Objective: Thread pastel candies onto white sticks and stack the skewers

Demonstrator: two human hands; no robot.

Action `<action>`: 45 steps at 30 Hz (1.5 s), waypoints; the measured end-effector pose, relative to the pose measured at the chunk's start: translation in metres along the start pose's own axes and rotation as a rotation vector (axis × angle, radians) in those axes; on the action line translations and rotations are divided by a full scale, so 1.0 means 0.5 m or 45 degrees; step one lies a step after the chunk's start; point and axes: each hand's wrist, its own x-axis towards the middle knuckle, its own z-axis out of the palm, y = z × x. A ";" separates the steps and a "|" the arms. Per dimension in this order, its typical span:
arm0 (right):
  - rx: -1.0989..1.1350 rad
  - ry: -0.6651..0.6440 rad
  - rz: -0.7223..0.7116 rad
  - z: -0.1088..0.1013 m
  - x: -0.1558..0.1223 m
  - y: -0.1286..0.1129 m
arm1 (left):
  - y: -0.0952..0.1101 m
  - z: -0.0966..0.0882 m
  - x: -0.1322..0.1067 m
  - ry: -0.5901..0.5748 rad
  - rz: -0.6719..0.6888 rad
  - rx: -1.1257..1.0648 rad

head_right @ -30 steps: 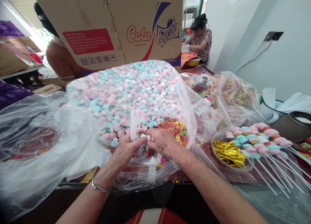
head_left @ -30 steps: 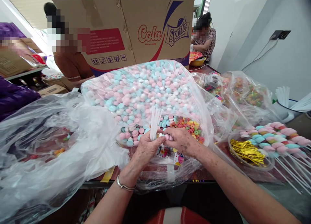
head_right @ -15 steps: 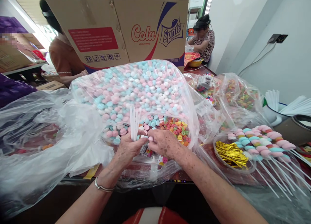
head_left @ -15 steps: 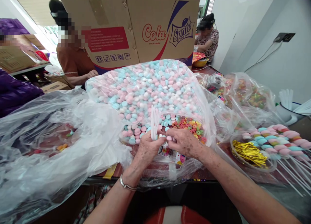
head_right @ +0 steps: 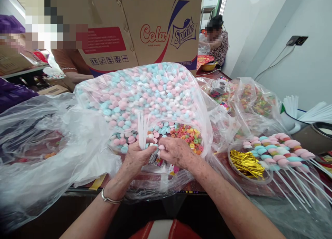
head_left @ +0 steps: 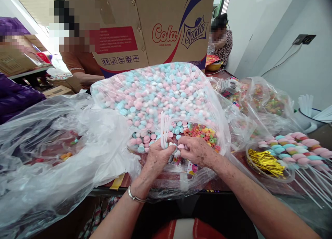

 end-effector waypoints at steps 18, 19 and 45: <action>0.471 -0.016 0.160 -0.009 -0.005 -0.003 | 0.048 -0.030 -0.002 -0.034 0.002 -0.228; 0.582 0.022 0.215 -0.005 -0.006 -0.001 | 0.054 -0.031 -0.002 0.034 0.019 -0.292; 1.559 0.730 0.386 0.025 0.021 0.004 | 0.005 0.020 -0.047 -0.181 -0.164 -0.321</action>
